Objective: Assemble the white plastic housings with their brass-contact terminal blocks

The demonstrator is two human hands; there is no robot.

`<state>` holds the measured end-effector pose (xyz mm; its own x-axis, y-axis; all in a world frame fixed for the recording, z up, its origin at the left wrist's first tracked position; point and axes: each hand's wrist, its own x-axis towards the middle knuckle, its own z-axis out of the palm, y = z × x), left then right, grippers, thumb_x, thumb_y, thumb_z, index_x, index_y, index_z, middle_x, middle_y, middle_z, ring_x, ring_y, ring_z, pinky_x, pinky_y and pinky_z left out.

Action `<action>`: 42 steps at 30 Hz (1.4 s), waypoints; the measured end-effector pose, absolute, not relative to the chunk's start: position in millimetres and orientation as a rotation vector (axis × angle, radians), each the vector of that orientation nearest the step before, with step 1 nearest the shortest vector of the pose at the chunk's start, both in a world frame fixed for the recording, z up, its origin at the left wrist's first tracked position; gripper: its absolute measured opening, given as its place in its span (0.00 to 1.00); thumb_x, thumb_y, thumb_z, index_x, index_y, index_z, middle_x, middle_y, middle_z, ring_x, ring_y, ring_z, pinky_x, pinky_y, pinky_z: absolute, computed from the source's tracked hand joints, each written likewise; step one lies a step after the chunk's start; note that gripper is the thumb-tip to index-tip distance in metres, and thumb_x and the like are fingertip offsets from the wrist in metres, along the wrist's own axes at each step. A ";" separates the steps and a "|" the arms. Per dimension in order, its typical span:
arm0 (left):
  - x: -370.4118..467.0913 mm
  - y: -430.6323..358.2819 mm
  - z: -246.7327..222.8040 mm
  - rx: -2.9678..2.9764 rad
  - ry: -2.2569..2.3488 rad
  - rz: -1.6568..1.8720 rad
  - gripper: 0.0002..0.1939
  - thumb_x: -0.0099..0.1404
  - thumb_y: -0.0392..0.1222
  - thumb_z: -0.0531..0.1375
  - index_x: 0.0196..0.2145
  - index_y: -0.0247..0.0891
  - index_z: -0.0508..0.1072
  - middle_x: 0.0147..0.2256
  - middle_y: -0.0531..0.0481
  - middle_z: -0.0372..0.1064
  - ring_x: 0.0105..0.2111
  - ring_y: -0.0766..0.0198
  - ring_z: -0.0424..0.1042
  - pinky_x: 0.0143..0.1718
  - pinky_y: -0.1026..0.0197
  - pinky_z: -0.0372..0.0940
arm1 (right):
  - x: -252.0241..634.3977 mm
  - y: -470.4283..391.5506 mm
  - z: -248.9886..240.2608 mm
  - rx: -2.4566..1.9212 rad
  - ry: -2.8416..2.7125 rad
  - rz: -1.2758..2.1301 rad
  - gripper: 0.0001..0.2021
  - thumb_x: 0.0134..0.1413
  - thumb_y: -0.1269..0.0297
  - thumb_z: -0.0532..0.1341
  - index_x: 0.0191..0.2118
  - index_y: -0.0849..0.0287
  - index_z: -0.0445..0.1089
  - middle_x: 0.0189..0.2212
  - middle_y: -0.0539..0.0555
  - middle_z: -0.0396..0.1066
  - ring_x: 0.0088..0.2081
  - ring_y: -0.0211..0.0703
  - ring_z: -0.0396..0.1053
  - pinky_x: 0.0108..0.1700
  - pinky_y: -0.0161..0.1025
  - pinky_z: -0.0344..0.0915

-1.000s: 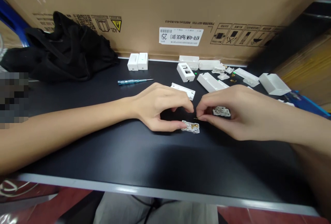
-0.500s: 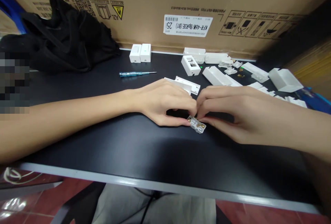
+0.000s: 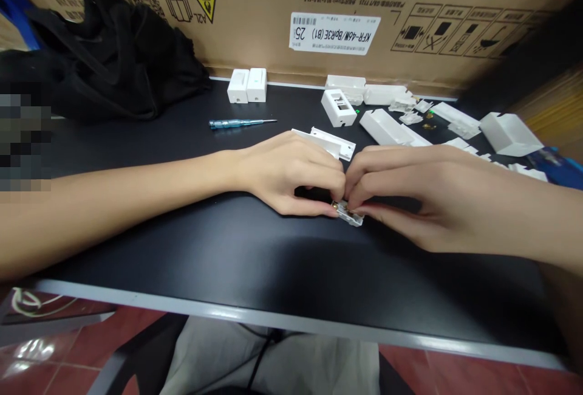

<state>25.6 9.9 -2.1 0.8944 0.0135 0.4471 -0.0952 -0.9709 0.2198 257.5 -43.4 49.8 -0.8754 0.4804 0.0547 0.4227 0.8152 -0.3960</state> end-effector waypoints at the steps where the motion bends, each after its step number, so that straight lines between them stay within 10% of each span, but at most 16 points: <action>1: 25.5 10.0 -2.1 2.825 -0.064 0.669 0.10 0.73 0.45 0.59 0.40 0.39 0.77 0.35 0.49 0.78 0.35 0.66 0.76 0.36 0.65 0.66 | 257.4 -43.2 49.8 -0.714 -2.846 0.580 0.10 0.59 0.73 0.57 0.36 0.56 0.75 0.37 0.54 0.75 0.37 0.44 0.72 0.40 0.40 0.64; 42: 27.0 11.2 0.3 2.927 -0.012 0.443 0.11 0.73 0.45 0.56 0.47 0.45 0.77 0.44 0.47 0.77 0.37 0.66 0.75 0.35 0.64 0.63 | 269.5 -53.4 52.6 -0.873 -2.894 0.528 0.08 0.55 0.70 0.61 0.35 0.53 0.78 0.34 0.53 0.73 0.33 0.44 0.69 0.32 0.39 0.60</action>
